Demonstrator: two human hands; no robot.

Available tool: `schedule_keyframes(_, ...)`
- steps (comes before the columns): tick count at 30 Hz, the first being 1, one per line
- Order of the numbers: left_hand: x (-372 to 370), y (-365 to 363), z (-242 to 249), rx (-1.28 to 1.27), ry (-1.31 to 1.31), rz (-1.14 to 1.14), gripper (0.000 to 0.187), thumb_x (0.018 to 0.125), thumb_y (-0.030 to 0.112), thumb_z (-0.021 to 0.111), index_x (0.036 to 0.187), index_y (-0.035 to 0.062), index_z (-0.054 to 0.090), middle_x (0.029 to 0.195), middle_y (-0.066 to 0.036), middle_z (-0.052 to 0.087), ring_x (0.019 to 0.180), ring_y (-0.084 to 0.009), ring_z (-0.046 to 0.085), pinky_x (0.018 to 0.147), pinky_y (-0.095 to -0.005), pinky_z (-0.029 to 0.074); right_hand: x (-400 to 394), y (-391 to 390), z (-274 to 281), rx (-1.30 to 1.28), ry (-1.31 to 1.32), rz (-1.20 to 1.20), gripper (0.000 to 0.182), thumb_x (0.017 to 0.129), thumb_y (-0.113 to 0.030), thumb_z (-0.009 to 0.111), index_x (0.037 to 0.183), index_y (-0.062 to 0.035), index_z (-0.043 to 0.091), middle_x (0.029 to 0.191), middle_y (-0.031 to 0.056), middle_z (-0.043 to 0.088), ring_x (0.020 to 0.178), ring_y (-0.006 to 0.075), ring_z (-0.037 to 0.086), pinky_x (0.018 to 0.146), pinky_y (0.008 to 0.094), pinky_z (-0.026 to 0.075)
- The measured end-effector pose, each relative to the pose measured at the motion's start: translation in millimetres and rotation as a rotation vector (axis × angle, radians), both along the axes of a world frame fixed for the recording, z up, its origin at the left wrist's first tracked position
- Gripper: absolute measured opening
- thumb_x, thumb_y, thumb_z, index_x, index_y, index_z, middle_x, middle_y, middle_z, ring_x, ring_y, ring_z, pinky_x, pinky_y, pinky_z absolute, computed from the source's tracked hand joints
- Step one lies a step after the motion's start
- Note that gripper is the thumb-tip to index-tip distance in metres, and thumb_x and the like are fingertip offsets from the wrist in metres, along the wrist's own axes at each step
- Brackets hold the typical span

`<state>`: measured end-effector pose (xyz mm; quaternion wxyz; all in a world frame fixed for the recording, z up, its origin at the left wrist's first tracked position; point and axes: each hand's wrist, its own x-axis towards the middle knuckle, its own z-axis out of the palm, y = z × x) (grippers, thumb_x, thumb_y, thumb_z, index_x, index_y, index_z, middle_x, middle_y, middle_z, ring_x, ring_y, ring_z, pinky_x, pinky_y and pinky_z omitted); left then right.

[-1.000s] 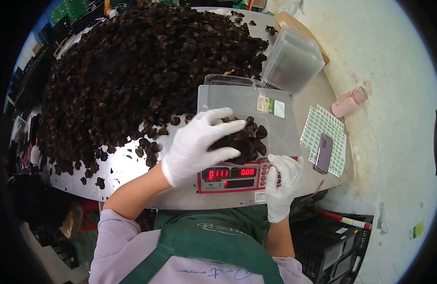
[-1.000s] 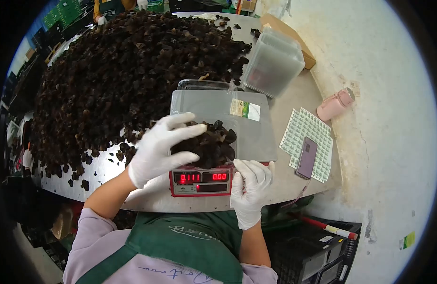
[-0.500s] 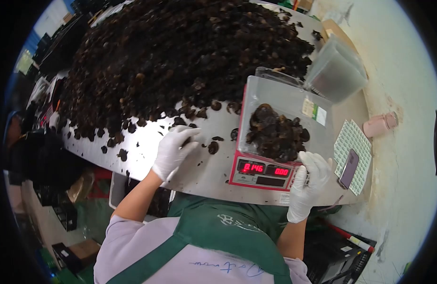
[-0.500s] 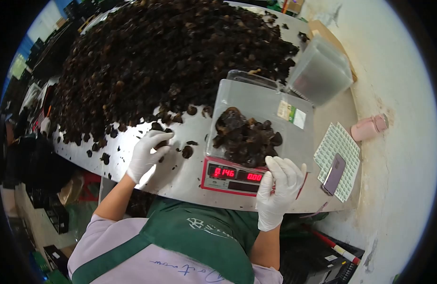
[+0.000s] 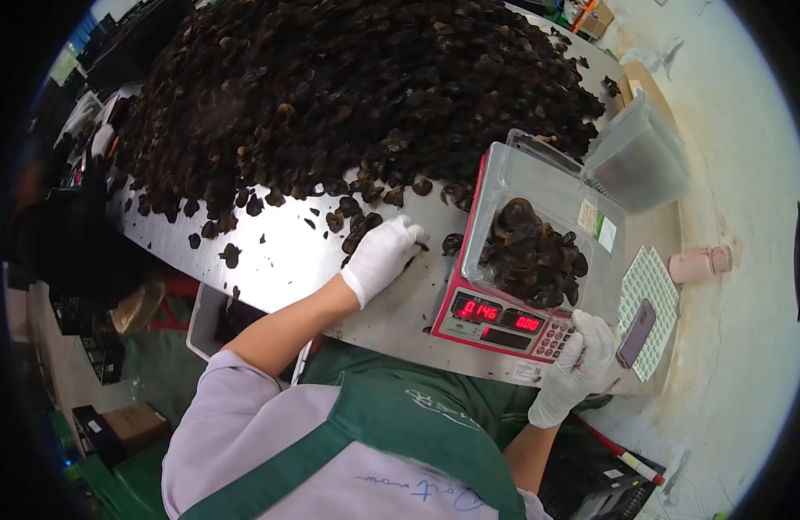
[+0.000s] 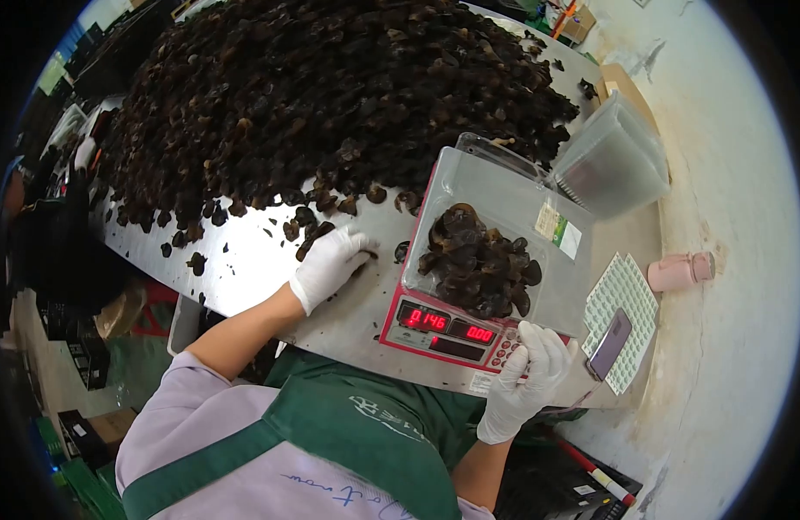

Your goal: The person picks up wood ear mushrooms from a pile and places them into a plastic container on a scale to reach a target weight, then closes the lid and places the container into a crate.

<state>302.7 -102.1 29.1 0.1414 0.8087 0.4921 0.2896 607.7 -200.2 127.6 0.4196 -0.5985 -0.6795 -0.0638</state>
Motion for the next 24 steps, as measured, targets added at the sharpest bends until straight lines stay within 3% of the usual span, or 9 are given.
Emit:
schedule_keyframes(3, 9.2, 14.5, 18.4, -0.039, -0.208, 0.112, 0.032, 0.082, 0.002, 0.07, 0.113, 0.0107, 0.067, 0.101, -0.011, 0.061, 0.096, -0.0313, 0.064, 0.082, -0.0399, 0.054, -2.5, 2.7, 0.4, -0.003, -0.024, -0.004, 0.023, 0.093, -0.004, 0.057, 0.111, -0.0101, 0.07, 0.109, 0.0025, 0.068, 0.109, 0.0249, 0.06, 0.115, 0.0517, 0.03)
schedule_keyframes(10, 42.6, 52.0, -7.2, -0.155, -0.134, -0.06, 0.028, 0.082, 0.004, 0.07, 0.11, 0.0054, 0.067, 0.109, -0.016, 0.061, 0.091, -0.0363, 0.066, 0.081, -0.0424, 0.055, -2.1, 1.6, 4.6, -0.007, -0.009, -0.008, 0.023, 0.093, -0.004, 0.058, 0.111, -0.0108, 0.07, 0.109, 0.0035, 0.067, 0.109, 0.0252, 0.06, 0.116, 0.052, 0.029)
schedule_keyframes(11, 45.9, 51.7, -9.9, -0.048, -0.009, -0.069, 0.025, 0.082, 0.007, 0.072, 0.106, 0.0027, 0.068, 0.108, -0.019, 0.061, 0.089, -0.039, 0.066, 0.08, -0.0449, 0.055, -1.9, 0.6, 5.0, -0.002, -0.014, -0.024, 0.023, 0.093, -0.004, 0.058, 0.111, -0.0108, 0.07, 0.109, 0.0035, 0.067, 0.109, 0.0252, 0.06, 0.116, 0.052, 0.029)
schedule_keyframes(14, 48.6, 50.7, -9.7, -0.114, -0.024, -0.062, 0.019, 0.079, 0.003, 0.069, 0.098, 0.0043, 0.069, 0.108, -0.02, 0.063, 0.095, -0.0395, 0.065, 0.086, -0.0439, 0.054, -0.5, -1.7, 5.6, 0.009, 0.026, -0.025, 0.023, 0.092, -0.004, 0.059, 0.11, -0.0105, 0.07, 0.108, 0.0037, 0.067, 0.109, 0.0251, 0.06, 0.116, 0.0522, 0.029)
schedule_keyframes(17, 35.7, 44.3, 21.0, -0.099, -0.06, 0.143, 0.013, 0.079, 0.004, 0.074, 0.091, 0.0044, 0.07, 0.094, -0.013, 0.063, 0.089, -0.0321, 0.065, 0.078, -0.0389, 0.054, 4.0, -2.9, 6.2, 0.022, 0.015, -0.028, 0.026, 0.088, -0.001, 0.062, 0.111, -0.0117, 0.07, 0.108, 0.0034, 0.067, 0.108, 0.0253, 0.059, 0.115, 0.0522, 0.03)
schedule_keyframes(19, 23.4, 45.5, 32.1, 0.116, -0.384, 0.153, 0.014, 0.079, -0.003, 0.072, 0.092, 0.0023, 0.069, 0.091, -0.01, 0.06, 0.081, -0.0231, 0.063, 0.072, -0.0315, 0.052, 3.0, 0.8, 9.4, 0.03, 0.009, -0.033, 0.027, 0.087, -0.001, 0.063, 0.111, -0.012, 0.07, 0.108, 0.0032, 0.067, 0.108, 0.025, 0.059, 0.114, 0.0522, 0.031)
schedule_keyframes(20, 24.9, 41.0, 52.9, -0.013, -0.497, 0.208, 0.015, 0.082, -0.006, 0.071, 0.095, 0.0008, 0.069, 0.092, -0.007, 0.06, 0.079, -0.0166, 0.063, 0.07, -0.0278, 0.052, 1.9, 3.7, 11.6, 0.03, 0.002, -0.014, 0.029, 0.086, -0.001, 0.064, 0.111, -0.0122, 0.071, 0.108, 0.003, 0.067, 0.108, 0.0248, 0.059, 0.113, 0.0523, 0.031)
schedule_keyframes(22, 24.9, 39.2, 74.6, 0.032, -0.587, 0.146, 0.018, 0.083, -0.01, 0.07, 0.097, 0.0003, 0.068, 0.097, -0.005, 0.059, 0.078, -0.0113, 0.062, 0.069, -0.0245, 0.052, -3.5, 16.7, 20.4, 0.04, -0.033, -0.027, 0.03, 0.084, -0.002, 0.066, 0.11, -0.0146, 0.071, 0.109, 0.0021, 0.066, 0.109, 0.0248, 0.058, 0.112, 0.0516, 0.032)
schedule_keyframes(24, 37.5, 33.0, 94.6, -0.071, -0.728, 0.108, 0.021, 0.083, -0.012, 0.069, 0.099, 0.0011, 0.068, 0.101, -0.005, 0.06, 0.08, -0.0107, 0.063, 0.071, -0.0236, 0.054, -14.2, 34.8, 35.0, 0.029, -0.102, 0.058, 0.03, 0.082, -0.005, 0.07, 0.11, -0.0178, 0.072, 0.111, 0.0013, 0.066, 0.111, 0.0256, 0.057, 0.112, 0.0529, 0.031)
